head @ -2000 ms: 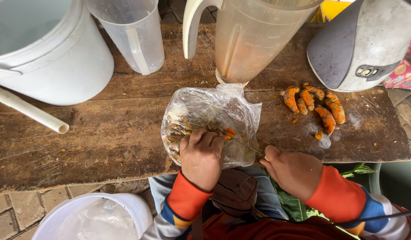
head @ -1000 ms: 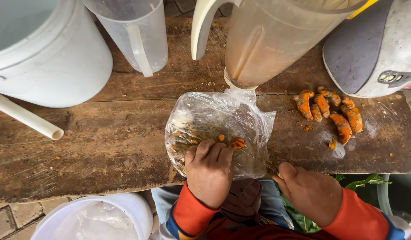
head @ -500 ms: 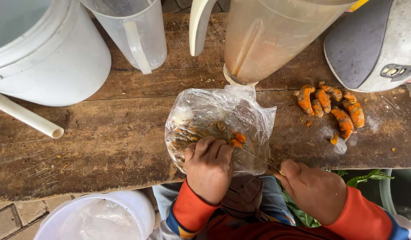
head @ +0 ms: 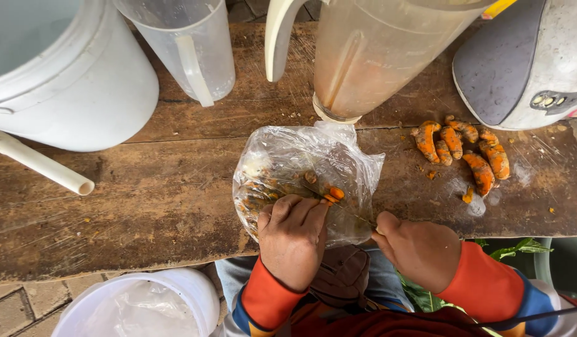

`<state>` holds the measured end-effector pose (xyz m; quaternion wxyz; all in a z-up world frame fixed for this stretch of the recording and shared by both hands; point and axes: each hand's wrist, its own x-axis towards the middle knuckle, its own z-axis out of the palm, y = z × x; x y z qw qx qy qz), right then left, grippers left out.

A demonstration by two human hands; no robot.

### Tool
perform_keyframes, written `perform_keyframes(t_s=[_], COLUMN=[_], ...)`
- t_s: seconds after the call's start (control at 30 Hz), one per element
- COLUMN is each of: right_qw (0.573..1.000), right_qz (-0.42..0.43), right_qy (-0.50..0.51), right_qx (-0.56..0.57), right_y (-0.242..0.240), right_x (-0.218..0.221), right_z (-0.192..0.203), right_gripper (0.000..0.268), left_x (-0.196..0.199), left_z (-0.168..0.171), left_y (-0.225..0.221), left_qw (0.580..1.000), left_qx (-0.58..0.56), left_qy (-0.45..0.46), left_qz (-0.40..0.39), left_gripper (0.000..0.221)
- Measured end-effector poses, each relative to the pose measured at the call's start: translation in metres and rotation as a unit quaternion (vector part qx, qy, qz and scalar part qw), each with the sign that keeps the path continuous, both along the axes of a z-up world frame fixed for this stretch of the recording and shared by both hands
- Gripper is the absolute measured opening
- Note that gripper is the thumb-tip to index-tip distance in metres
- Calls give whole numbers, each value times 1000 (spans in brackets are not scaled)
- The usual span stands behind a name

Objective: Chopping fresh turmeric roots into small pieces on a wooden table.

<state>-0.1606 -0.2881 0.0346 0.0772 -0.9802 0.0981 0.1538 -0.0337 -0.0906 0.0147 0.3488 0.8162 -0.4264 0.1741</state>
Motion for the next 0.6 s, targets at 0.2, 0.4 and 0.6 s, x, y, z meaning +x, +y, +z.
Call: perform_keyframes(t_s=[0.2,0.4,0.6], right_qw=[990,991,996], right_qz=[17,35,21], right_qy=[-138,-133,-89], right_qx=[1,0,10], right_y=[-4,-3,0], right_x=[-16,-26,-18], right_z=[2,-6,-4], right_gripper=[27,32,30], left_x=[2,3,3], left_z=[-3,-6,-6], left_y=[0,-4,-5], left_qw=[1000,1000,1000], left_qx=[-8,3,8], left_qy=[13,13,2], left_qz=[26,18,18], left_gripper=[16,9,8])
